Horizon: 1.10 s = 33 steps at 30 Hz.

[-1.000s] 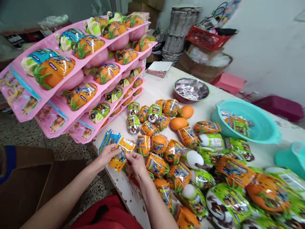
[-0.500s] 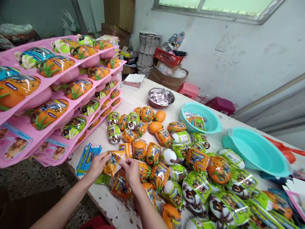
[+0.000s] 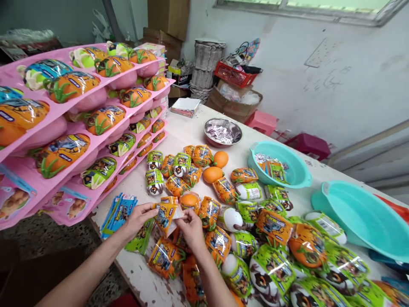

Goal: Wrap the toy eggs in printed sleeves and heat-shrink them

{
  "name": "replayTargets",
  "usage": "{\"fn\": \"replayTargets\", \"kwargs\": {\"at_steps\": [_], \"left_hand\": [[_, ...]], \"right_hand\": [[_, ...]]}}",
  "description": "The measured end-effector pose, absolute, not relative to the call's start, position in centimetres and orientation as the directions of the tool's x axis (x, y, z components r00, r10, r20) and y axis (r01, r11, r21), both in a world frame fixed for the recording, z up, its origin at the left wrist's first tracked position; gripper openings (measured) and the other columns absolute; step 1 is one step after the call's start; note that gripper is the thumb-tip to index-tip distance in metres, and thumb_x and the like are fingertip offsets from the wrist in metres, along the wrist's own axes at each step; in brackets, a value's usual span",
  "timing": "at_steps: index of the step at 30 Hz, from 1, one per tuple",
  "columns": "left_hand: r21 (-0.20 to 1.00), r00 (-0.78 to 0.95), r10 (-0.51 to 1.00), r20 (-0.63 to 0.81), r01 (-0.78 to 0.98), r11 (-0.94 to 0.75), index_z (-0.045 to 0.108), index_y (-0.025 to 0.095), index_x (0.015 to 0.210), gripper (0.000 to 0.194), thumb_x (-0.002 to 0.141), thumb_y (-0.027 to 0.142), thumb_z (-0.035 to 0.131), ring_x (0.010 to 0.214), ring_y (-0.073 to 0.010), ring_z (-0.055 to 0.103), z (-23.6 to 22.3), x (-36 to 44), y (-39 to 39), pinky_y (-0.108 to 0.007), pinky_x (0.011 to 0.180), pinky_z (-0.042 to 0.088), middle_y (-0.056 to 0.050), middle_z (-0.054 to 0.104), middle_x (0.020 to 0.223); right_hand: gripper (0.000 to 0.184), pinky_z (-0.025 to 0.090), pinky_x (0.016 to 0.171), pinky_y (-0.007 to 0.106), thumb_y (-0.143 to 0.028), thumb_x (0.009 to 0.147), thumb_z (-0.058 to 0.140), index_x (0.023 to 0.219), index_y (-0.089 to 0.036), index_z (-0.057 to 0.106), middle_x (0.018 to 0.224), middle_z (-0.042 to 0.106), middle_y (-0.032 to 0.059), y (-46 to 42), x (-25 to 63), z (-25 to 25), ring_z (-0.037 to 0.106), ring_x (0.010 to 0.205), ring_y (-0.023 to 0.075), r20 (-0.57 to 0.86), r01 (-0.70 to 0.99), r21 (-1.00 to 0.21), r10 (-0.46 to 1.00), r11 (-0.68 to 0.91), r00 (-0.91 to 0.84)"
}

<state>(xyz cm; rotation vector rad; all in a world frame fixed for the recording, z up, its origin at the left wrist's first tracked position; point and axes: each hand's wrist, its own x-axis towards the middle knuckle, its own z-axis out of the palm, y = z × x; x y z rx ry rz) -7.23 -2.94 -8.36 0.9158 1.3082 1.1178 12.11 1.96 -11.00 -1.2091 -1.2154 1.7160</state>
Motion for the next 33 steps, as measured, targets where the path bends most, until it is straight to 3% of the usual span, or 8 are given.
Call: {"fn": "replayTargets", "kwargs": {"at_steps": [6,10,13,17,25,29,31,33], "left_hand": [[0.951,-0.011,0.953,-0.303,0.063,0.303,0.067,0.014,0.070,0.027,0.075,0.041,0.068,0.052,-0.0093,0.037,-9.1,-6.9,-3.1,-0.022,0.051,0.026,0.007,0.046,0.053],[0.943,-0.016,0.952,-0.307,0.131,0.306,0.068,0.014,0.063,0.026,0.071,0.038,0.072,0.057,-0.0110,0.044,-8.5,-7.0,-3.1,-0.023,0.055,0.031,0.005,0.053,0.058],[0.953,-0.015,0.958,-0.285,0.097,0.286,0.070,0.014,0.076,0.023,0.072,0.037,0.071,0.067,-0.0151,0.055,-7.5,-7.0,-2.9,-0.024,0.063,0.039,0.000,0.064,0.070],[0.961,0.005,0.961,-0.277,0.021,0.277,0.063,0.014,0.111,0.042,0.077,0.039,0.065,0.075,-0.0175,0.061,-6.6,-7.3,-2.4,-0.027,0.070,0.045,-0.003,0.069,0.081],[0.974,0.182,0.957,-0.225,0.047,0.220,0.074,0.017,0.086,0.020,0.070,0.028,0.073,0.090,-0.0223,0.062,-5.4,-7.4,-2.0,-0.030,0.084,0.047,-0.001,0.073,0.087],[0.949,0.055,0.984,-0.171,-0.261,0.180,0.070,0.018,0.105,0.027,0.083,0.033,0.064,0.096,-0.0229,0.065,-5.0,-7.3,-0.9,-0.033,0.089,0.048,-0.005,0.074,0.100],[0.858,-0.038,0.972,-0.233,-0.478,0.187,0.069,0.018,0.108,0.030,0.083,0.034,0.066,0.096,-0.0243,0.067,-5.2,-7.3,-0.5,-0.034,0.088,0.049,-0.007,0.075,0.100],[0.769,-0.062,0.952,-0.298,-0.607,0.201,0.067,0.020,0.113,0.033,0.082,0.032,0.069,0.097,-0.0244,0.068,-5.6,-7.3,-0.4,-0.034,0.087,0.051,-0.007,0.075,0.101]], "right_hand": [[0.015,0.044,0.055,0.026,-0.028,0.060,0.065,0.069,-0.018,0.058,0.061,0.060,-0.0011,2.2,11.2,-11.4,0.052,0.055,0.0159,-0.266,-0.015,-0.960,0.929,-0.279,-0.259],[0.018,0.046,0.056,0.027,-0.028,0.063,0.062,0.077,-0.018,0.060,0.067,0.064,0.0011,2.3,10.8,-11.9,0.055,0.059,0.0178,-0.179,0.089,-0.981,0.980,-0.171,-0.084],[0.020,0.048,0.059,0.028,-0.032,0.065,0.065,0.079,-0.019,0.059,0.072,0.066,0.0024,2.2,10.6,-11.8,0.057,0.063,0.0189,-0.157,0.113,-0.984,0.975,-0.140,-0.159],[0.020,0.048,0.061,0.027,-0.035,0.067,0.066,0.077,-0.019,0.060,0.071,0.065,0.0013,2.3,10.5,-11.4,0.057,0.066,0.0185,-0.148,0.105,-0.987,0.951,-0.123,-0.273],[0.028,0.041,0.054,0.024,-0.034,0.056,0.078,0.069,-0.017,0.059,0.063,0.060,-0.0019,3.0,10.8,-11.3,0.051,0.056,0.0136,-0.256,0.075,-0.966,0.881,-0.246,-0.399],[0.026,0.042,0.055,0.025,-0.040,0.069,0.073,0.078,-0.018,0.062,0.065,0.059,-0.0013,5.9,12.9,-10.3,0.051,0.056,0.0142,-0.219,0.151,-0.975,0.830,-0.164,-0.512],[0.032,0.048,0.068,0.031,-0.043,0.073,0.071,0.094,-0.020,0.064,0.084,0.065,0.0036,9.2,14.9,-9.7,0.058,0.073,0.0197,-0.088,0.215,-0.976,0.860,0.026,-0.502],[0.041,0.046,0.086,0.039,-0.043,0.073,0.072,0.107,-0.022,0.062,0.106,0.062,0.0088,13.3,17.0,-9.7,0.057,0.098,0.0270,0.110,0.416,-0.863,0.909,0.288,-0.402]]}}
